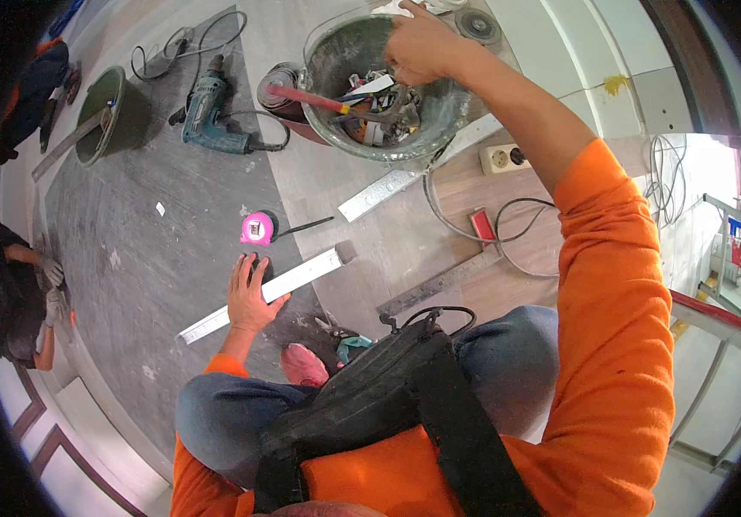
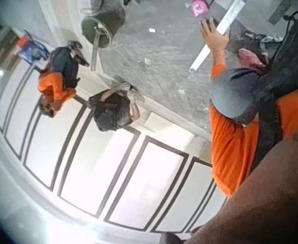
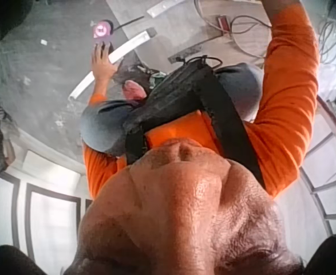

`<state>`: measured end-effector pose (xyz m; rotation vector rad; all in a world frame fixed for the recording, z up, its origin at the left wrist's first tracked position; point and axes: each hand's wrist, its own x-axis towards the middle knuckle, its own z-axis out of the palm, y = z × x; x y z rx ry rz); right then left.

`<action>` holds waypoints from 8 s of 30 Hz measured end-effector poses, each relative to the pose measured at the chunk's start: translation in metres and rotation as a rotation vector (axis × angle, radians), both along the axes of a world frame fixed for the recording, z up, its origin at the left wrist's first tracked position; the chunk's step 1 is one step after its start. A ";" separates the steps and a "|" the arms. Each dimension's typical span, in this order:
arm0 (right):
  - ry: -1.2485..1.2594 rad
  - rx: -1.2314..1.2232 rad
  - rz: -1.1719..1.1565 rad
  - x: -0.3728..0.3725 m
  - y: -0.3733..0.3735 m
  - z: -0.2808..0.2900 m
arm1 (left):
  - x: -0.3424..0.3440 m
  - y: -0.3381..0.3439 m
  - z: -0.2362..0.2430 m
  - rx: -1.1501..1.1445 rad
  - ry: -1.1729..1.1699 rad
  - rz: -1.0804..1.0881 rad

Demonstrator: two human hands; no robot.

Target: The person cuts a metal profile using an angle grinder and shears, then picks up items from a bucket.

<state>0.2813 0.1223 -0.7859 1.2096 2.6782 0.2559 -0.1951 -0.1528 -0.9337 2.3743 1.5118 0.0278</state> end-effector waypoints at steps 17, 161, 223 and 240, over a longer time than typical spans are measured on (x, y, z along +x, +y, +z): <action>0.219 0.218 -0.042 -0.023 0.008 -0.076 | 0.004 0.002 0.003 0.029 -0.022 -0.011; 0.303 0.001 -0.218 -0.184 0.276 -0.017 | -0.028 0.228 -0.036 0.317 -0.337 0.671; -0.185 -0.696 -0.601 -0.170 0.233 -0.067 | -0.020 0.240 -0.042 0.242 -0.179 0.601; -0.056 -0.433 -0.927 -0.194 0.215 -0.126 | -0.029 0.238 -0.047 0.217 -0.170 0.606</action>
